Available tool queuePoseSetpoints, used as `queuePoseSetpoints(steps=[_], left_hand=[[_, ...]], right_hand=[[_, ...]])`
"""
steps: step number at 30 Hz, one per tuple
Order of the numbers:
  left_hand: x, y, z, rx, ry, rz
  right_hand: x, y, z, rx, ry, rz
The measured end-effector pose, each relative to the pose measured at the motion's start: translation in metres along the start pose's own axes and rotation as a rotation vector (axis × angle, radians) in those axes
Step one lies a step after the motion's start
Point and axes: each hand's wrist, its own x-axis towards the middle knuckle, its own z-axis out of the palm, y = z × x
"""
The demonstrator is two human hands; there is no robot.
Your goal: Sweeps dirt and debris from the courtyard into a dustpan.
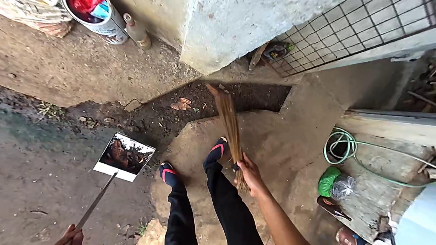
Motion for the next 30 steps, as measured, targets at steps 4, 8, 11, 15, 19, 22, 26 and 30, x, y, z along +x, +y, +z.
queuePoseSetpoints(steps=[4,8,11,15,19,22,26,30], left_hand=[[0.016,-0.016,0.012,0.001,0.004,0.015],[0.035,-0.010,0.028,0.027,0.009,0.046],[0.043,-0.011,0.037,0.027,0.012,0.037],[0.057,-0.014,0.040,0.039,0.026,0.049],[0.066,-0.010,0.040,0.083,0.030,0.015],[0.072,-0.008,0.033,0.117,0.025,0.007],[0.079,-0.001,0.016,0.109,0.005,0.016],[0.080,0.006,0.005,0.137,-0.002,0.032]], right_hand=[[0.123,-0.021,0.009,0.003,0.141,-0.002],[0.181,-0.007,0.058,-0.225,-0.032,-0.039],[0.112,0.029,0.075,-0.426,-0.186,-0.089],[-0.009,0.070,0.055,-0.395,-0.179,-0.134],[-0.065,0.089,0.034,-0.263,-0.193,-0.128],[-0.076,0.103,0.014,-0.351,-0.203,-0.149],[-0.064,0.105,-0.001,-0.372,-0.023,-0.202],[0.020,0.069,0.024,-0.300,0.072,-0.155]])
